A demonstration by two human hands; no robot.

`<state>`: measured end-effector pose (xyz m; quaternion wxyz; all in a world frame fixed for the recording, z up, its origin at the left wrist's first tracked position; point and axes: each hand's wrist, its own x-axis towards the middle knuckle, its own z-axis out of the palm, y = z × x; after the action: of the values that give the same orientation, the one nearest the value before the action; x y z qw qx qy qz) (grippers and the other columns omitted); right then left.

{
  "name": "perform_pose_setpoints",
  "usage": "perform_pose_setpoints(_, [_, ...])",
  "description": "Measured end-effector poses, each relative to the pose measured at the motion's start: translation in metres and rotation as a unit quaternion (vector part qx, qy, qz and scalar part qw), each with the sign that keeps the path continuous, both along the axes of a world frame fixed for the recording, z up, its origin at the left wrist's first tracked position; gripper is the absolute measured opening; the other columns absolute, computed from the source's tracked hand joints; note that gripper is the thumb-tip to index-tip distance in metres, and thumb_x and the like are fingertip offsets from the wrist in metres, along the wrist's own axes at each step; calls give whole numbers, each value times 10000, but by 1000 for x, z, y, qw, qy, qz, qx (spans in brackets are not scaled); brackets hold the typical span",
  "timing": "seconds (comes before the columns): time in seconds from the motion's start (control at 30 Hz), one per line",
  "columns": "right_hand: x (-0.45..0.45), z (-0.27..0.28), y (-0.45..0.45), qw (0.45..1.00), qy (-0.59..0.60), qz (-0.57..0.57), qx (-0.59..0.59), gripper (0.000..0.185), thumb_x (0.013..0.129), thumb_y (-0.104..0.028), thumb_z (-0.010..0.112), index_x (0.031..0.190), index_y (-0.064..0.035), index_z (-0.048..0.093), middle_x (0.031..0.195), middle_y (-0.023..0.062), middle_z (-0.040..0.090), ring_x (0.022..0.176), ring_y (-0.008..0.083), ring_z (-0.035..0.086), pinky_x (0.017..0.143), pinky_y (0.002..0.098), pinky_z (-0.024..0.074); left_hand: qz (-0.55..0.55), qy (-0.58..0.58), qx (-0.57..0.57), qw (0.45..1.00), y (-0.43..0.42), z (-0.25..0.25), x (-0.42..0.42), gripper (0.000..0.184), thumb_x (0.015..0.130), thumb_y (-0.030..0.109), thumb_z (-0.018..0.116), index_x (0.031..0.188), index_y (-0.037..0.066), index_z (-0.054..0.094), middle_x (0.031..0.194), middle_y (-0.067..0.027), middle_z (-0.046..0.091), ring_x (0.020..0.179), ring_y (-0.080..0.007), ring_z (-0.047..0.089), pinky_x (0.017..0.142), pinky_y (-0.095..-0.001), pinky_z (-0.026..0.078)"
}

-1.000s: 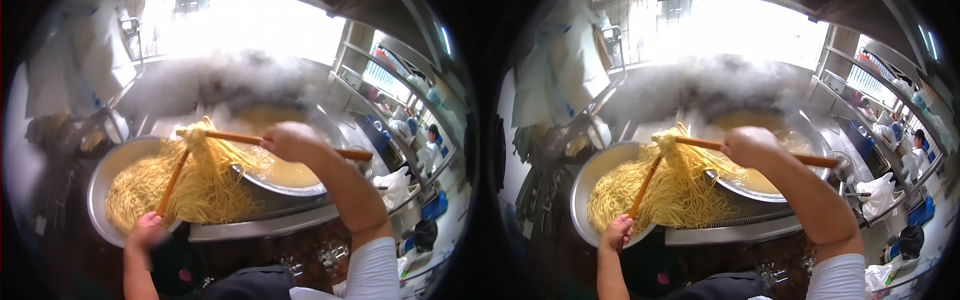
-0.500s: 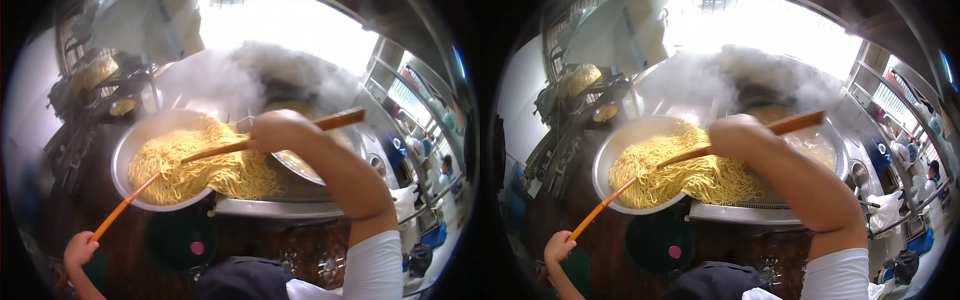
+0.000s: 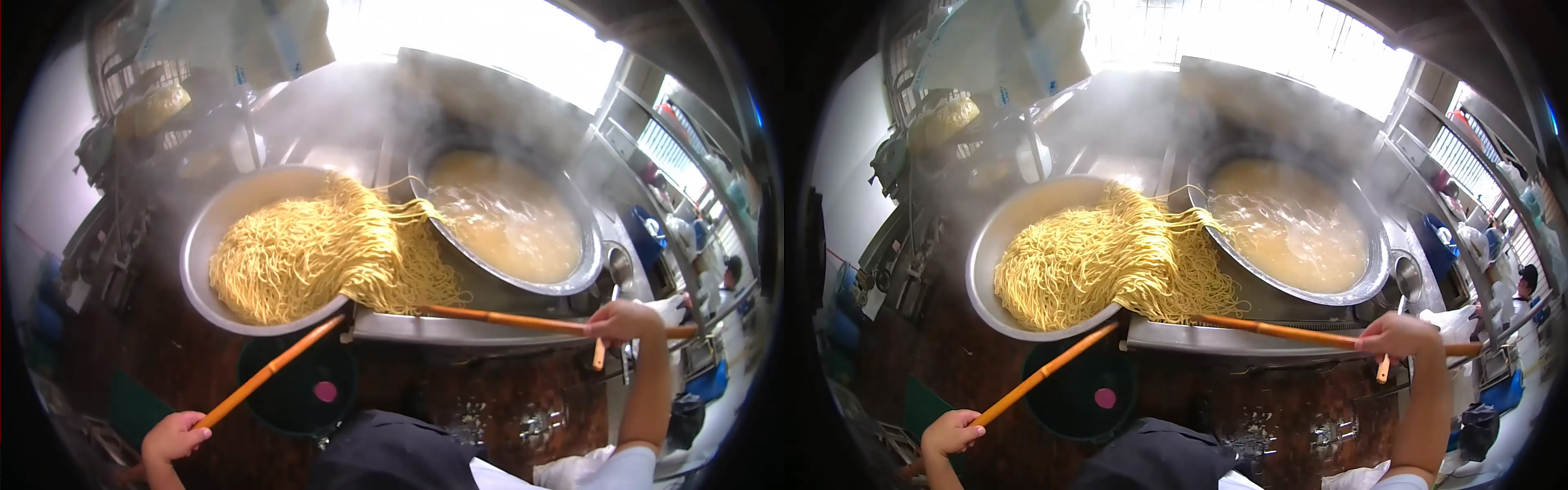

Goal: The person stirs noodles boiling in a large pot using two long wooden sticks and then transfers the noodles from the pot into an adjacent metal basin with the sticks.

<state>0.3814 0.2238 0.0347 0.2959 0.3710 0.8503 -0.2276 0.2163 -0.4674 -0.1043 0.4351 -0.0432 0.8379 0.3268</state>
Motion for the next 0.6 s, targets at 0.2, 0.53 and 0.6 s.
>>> perform_pose_setpoints(0.2, [12, -169, -14, 986, 66, -137, -66, 376, 906, -446, 621, 1109, -141, 702, 726, 11, 649, 560, 98, 563, 492, 243, 460, 64, 27, 116, 991, 56, -106, 6, 255, 902, 210, 623, 1115, 71, 620, 671, 18, 548, 510, -54, 482, 447, -223, 424])
perform_pose_setpoints(0.53, [-119, -314, -65, 865, 254, -281, -330, 379, 973, -451, 478, 1028, -119, 651, 632, -7, 509, 450, 84, 413, 399, 238, 330, 32, 93, 140, 985, 288, -151, -75, 276, 946, 282, 536, 1126, 75, 575, 697, -57, 589, 532, -179, 571, 479, -328, 476])
perform_pose_setpoints(0.6, [-119, -294, -57, 844, 272, -270, -375, 384, 970, -470, 476, 1015, -129, 646, 611, -11, 502, 427, 80, 407, 373, 236, 316, 56, 58, 176, 981, 288, -132, -80, 250, 959, 274, 525, 1122, 89, 563, 649, -13, 518, 477, -112, 482, 422, -276, 408])
